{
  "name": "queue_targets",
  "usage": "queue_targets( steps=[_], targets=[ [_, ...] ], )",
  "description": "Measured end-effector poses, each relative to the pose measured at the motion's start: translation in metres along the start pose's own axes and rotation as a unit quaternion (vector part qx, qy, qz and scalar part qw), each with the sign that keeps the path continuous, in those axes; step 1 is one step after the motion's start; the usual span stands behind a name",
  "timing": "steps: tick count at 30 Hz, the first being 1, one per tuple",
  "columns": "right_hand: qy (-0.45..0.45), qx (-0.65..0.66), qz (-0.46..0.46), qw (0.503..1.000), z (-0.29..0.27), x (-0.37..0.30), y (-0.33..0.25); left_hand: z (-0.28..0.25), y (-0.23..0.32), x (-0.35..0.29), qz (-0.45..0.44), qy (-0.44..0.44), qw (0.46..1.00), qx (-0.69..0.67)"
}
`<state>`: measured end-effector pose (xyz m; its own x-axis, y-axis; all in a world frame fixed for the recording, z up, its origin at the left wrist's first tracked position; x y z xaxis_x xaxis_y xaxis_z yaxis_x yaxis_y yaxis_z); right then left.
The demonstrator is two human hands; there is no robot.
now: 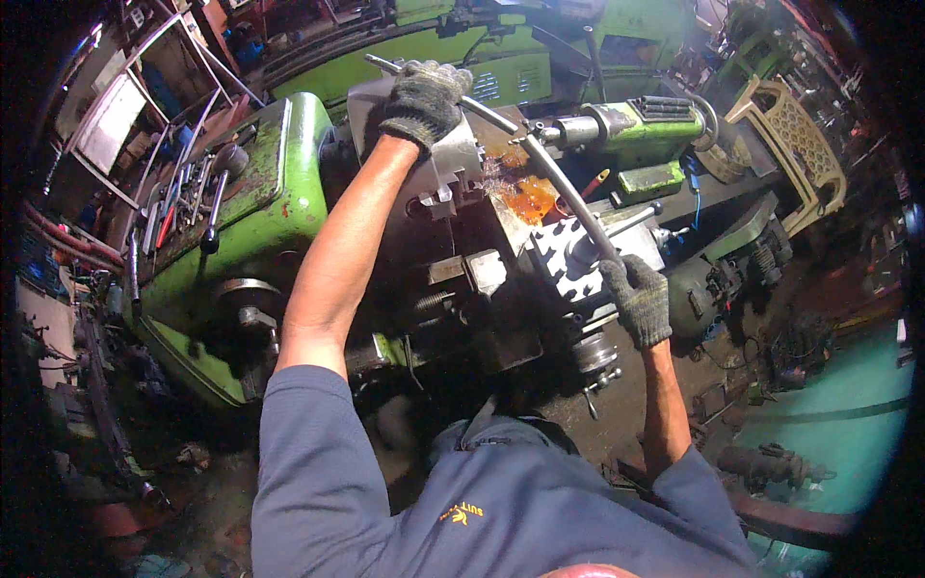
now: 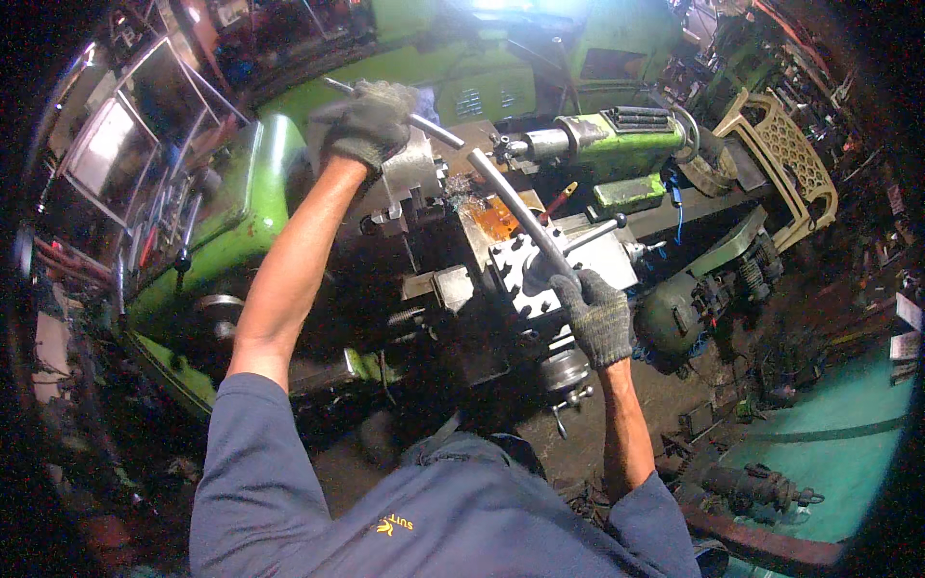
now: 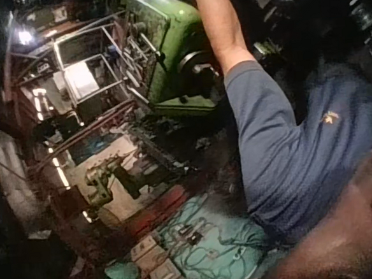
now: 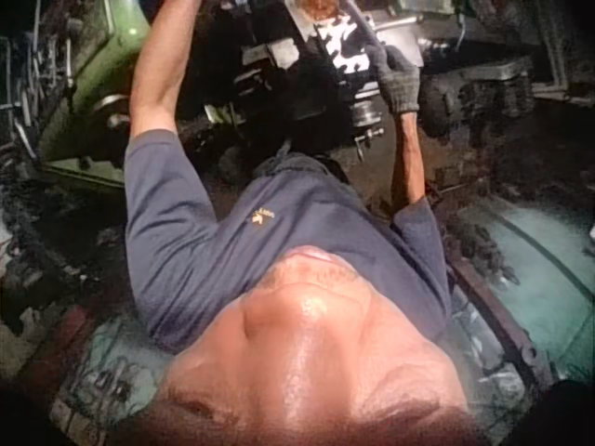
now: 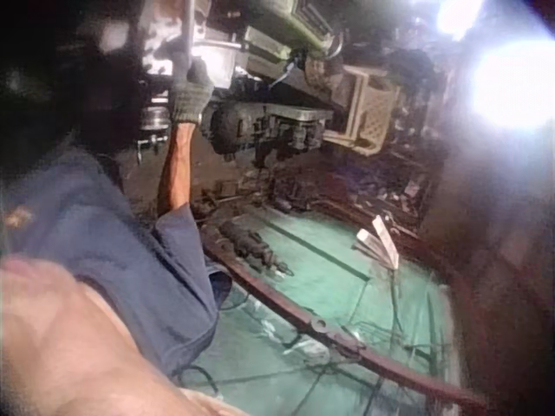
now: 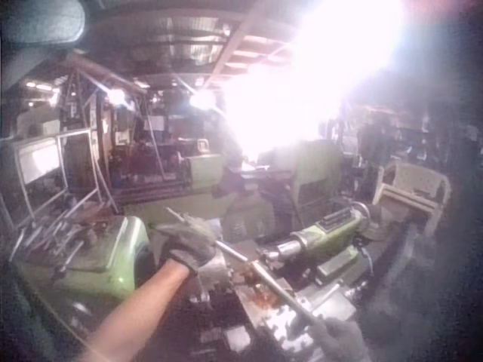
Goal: The person operates a green metal lathe in a workshop, machining a cylindrical metal workpiece. They use a wrench to tighten the chuck jaws, adjust the tool post, and apply cutting fluid from a brush to the workpiece while the machine is running. The person also uses a caliper to measure the diameter of the workpiece during the process.
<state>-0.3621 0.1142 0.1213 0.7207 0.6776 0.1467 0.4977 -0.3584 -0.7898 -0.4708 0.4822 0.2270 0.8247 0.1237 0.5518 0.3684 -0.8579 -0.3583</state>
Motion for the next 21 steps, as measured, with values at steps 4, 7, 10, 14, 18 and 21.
queue_targets(
  steps=[4, 7, 10, 14, 18, 21],
  targets=[
    [-0.002, -0.010, 0.000, 1.000, 0.003, 0.006, -0.008, -0.007, 0.001, -0.002, 0.000, 0.020, 1.000, -0.017],
    [0.007, 0.000, 0.008, 1.000, 0.009, 0.009, -0.008, -0.006, -0.001, -0.005, 0.000, 0.029, 0.999, -0.026],
    [0.051, -0.025, -0.043, 0.997, 0.004, 0.015, -0.021, -0.004, -0.005, -0.005, -0.011, 0.025, 0.999, -0.036],
    [0.161, -0.354, -0.260, 0.884, -0.021, 0.038, -0.054, 0.004, -0.006, 0.005, -0.012, -0.039, 0.999, -0.012],
    [0.168, -0.342, -0.298, 0.875, -0.034, 0.062, -0.090, 0.006, -0.017, 0.006, -0.007, 0.043, 0.998, -0.052],
    [0.158, -0.363, -0.282, 0.874, -0.032, 0.084, -0.079, 0.009, -0.018, 0.010, -0.004, 0.036, 0.997, -0.074]
  ],
)
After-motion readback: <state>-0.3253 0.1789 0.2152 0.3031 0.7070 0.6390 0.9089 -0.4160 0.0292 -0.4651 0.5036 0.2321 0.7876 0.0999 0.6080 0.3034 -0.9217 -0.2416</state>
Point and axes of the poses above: each hand's wrist, its own x-axis towards the middle knuckle, its own z-axis out of the palm, y = z × x, the point moved 7 cm from there along x, towards the middle knuckle, and after that the axes turned 4 degrees about z, right-handed, at the moved point
